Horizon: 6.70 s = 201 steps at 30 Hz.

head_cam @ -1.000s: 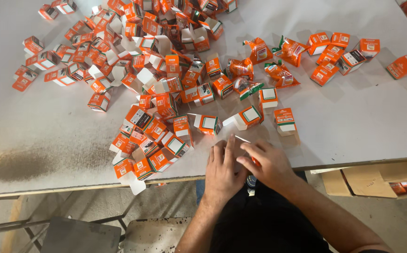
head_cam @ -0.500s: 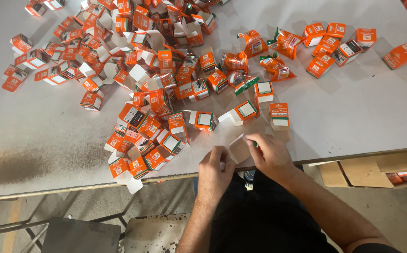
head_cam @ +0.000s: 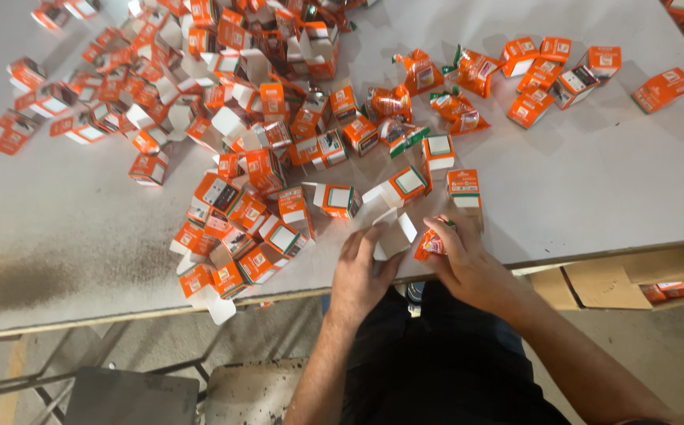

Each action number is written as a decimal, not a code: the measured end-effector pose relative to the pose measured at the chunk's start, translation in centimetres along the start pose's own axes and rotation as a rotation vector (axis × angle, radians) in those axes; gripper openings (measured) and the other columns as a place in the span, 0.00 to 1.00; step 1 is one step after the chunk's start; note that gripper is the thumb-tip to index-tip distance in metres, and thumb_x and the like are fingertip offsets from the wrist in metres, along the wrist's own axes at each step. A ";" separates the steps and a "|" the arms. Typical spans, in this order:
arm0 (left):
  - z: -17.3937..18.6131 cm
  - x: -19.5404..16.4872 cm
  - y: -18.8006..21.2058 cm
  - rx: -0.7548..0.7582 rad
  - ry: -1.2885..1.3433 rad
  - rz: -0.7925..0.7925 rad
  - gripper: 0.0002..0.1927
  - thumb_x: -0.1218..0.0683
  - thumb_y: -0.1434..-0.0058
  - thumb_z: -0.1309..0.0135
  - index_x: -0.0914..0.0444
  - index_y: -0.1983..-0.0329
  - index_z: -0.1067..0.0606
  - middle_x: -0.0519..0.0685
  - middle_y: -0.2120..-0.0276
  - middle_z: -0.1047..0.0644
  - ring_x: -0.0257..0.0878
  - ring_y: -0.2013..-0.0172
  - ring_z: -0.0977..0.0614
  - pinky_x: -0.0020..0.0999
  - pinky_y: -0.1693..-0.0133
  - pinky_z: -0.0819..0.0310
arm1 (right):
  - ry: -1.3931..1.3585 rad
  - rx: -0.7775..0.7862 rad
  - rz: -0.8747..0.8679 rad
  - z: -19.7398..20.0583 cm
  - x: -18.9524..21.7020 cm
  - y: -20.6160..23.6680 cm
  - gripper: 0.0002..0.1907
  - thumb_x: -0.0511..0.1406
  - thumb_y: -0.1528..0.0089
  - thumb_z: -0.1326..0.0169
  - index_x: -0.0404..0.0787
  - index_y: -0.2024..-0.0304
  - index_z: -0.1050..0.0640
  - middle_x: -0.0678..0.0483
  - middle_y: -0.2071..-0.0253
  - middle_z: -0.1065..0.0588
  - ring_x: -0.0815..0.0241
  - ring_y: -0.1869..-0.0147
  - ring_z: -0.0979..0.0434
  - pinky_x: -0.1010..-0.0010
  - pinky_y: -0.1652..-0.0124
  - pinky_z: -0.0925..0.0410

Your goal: The person sits at a table covered with small orange product boxes and blister-packed items. They pick up a folded box, open it, insert a plastic-wrapped item, close the box flaps, and set the finished box aside, repeating this packing cycle continuously.

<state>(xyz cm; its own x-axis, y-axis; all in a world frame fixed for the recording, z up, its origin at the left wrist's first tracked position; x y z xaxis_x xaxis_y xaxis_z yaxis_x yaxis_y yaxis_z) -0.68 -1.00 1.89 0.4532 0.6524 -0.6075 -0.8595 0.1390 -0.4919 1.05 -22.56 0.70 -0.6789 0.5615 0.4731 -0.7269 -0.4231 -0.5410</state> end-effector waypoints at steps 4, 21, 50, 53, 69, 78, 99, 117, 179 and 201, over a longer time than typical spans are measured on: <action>-0.3 0.1 0.2 0.037 -0.011 0.003 0.34 0.58 0.47 0.31 0.62 0.38 0.32 0.56 0.53 0.22 0.56 0.49 0.20 0.48 0.46 0.26 | -0.304 -0.075 -0.171 0.6 -0.5 1.4 0.35 0.34 0.43 0.33 0.35 0.38 0.35 0.42 0.45 0.28 0.46 0.44 0.23 0.62 0.46 0.28; -0.5 -0.9 -0.2 -0.001 -0.091 -0.073 0.33 0.55 0.50 0.31 0.62 0.40 0.28 0.56 0.50 0.23 0.55 0.49 0.21 0.49 0.46 0.26 | -0.046 -0.070 0.197 0.7 2.1 -4.6 0.10 0.31 0.37 0.41 0.36 0.53 0.23 0.48 0.48 0.24 0.50 0.50 0.25 0.64 0.50 0.32; -0.7 -1.1 2.0 -0.183 -0.264 -0.227 0.29 0.60 0.46 0.29 0.66 0.41 0.25 0.54 0.43 0.24 0.52 0.46 0.22 0.46 0.44 0.24 | 0.160 -0.013 0.102 -0.5 2.0 -2.8 0.14 0.41 0.36 0.42 0.43 0.50 0.19 0.48 0.40 0.32 0.44 0.35 0.34 0.47 0.39 0.41; -0.8 -1.0 2.3 -0.212 -0.313 -0.300 0.27 0.62 0.44 0.30 0.67 0.42 0.24 0.54 0.43 0.23 0.50 0.47 0.22 0.48 0.42 0.25 | 0.113 0.008 0.060 -0.8 2.1 -2.5 0.16 0.40 0.36 0.43 0.43 0.47 0.21 0.47 0.39 0.33 0.44 0.35 0.35 0.48 0.39 0.41; 0.0 -2.1 0.3 -0.078 -0.169 -0.236 0.21 0.65 0.45 0.35 0.65 0.47 0.24 0.50 0.46 0.22 0.49 0.42 0.22 0.48 0.36 0.27 | -0.107 0.044 -0.054 -1.7 0.9 -2.2 0.22 0.36 0.40 0.38 0.37 0.45 0.24 0.44 0.40 0.32 0.40 0.37 0.30 0.53 0.41 0.34; -0.3 -1.6 0.7 -0.087 -0.131 -0.204 0.21 0.63 0.45 0.34 0.64 0.48 0.23 0.49 0.46 0.22 0.49 0.46 0.22 0.46 0.42 0.26 | -0.134 -0.121 0.030 -1.7 0.8 -1.2 0.24 0.33 0.42 0.35 0.36 0.43 0.23 0.44 0.40 0.29 0.43 0.39 0.27 0.57 0.43 0.30; -1.4 0.2 1.6 0.010 0.053 0.053 0.30 0.65 0.48 0.34 0.64 0.47 0.39 0.54 0.43 0.22 0.55 0.49 0.18 0.45 0.50 0.21 | -0.363 -0.001 0.036 -1.6 0.3 -2.1 0.18 0.31 0.42 0.35 0.41 0.50 0.21 0.49 0.45 0.25 0.49 0.43 0.22 0.62 0.49 0.27; 2.4 -1.1 0.3 0.072 0.125 -0.214 0.22 0.64 0.49 0.43 0.65 0.48 0.26 0.62 0.35 0.32 0.62 0.34 0.31 0.57 0.35 0.33 | -0.368 0.117 0.138 -0.5 -0.1 -0.2 0.21 0.26 0.40 0.38 0.48 0.45 0.20 0.47 0.46 0.31 0.58 0.54 0.27 0.66 0.55 0.28; 0.3 -0.7 1.4 0.019 0.001 -0.067 0.24 0.51 0.51 0.28 0.69 0.62 0.26 0.60 0.50 0.23 0.56 0.55 0.20 0.47 0.57 0.20 | 0.099 0.167 -0.402 -3.9 -0.6 -3.0 0.11 0.41 0.32 0.46 0.45 0.52 0.29 0.50 0.74 0.21 0.46 0.68 0.19 0.55 0.69 0.32; -1.3 0.8 0.4 0.075 -0.019 0.088 0.38 0.52 0.50 0.28 0.65 0.39 0.33 0.57 0.53 0.22 0.55 0.52 0.21 0.47 0.51 0.24 | 0.176 -0.037 0.219 0.0 3.1 -3.5 0.24 0.31 0.45 0.45 0.32 0.45 0.23 0.47 0.53 0.25 0.48 0.48 0.23 0.58 0.49 0.31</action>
<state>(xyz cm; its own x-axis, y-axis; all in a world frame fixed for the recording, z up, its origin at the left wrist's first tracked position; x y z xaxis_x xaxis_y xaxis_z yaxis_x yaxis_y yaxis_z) -0.35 -1.43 0.39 0.3709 0.6787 -0.6339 -0.9114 0.1351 -0.3887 1.50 -19.35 4.12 -0.7886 0.5760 0.2154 -0.5582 -0.5235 -0.6437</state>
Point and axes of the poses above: each hand's wrist, its own y-axis away from the middle knuckle, its own z-axis out of the back of the hand, x = y × z, the point moved 1 cm from there along -y, towards the middle knuckle
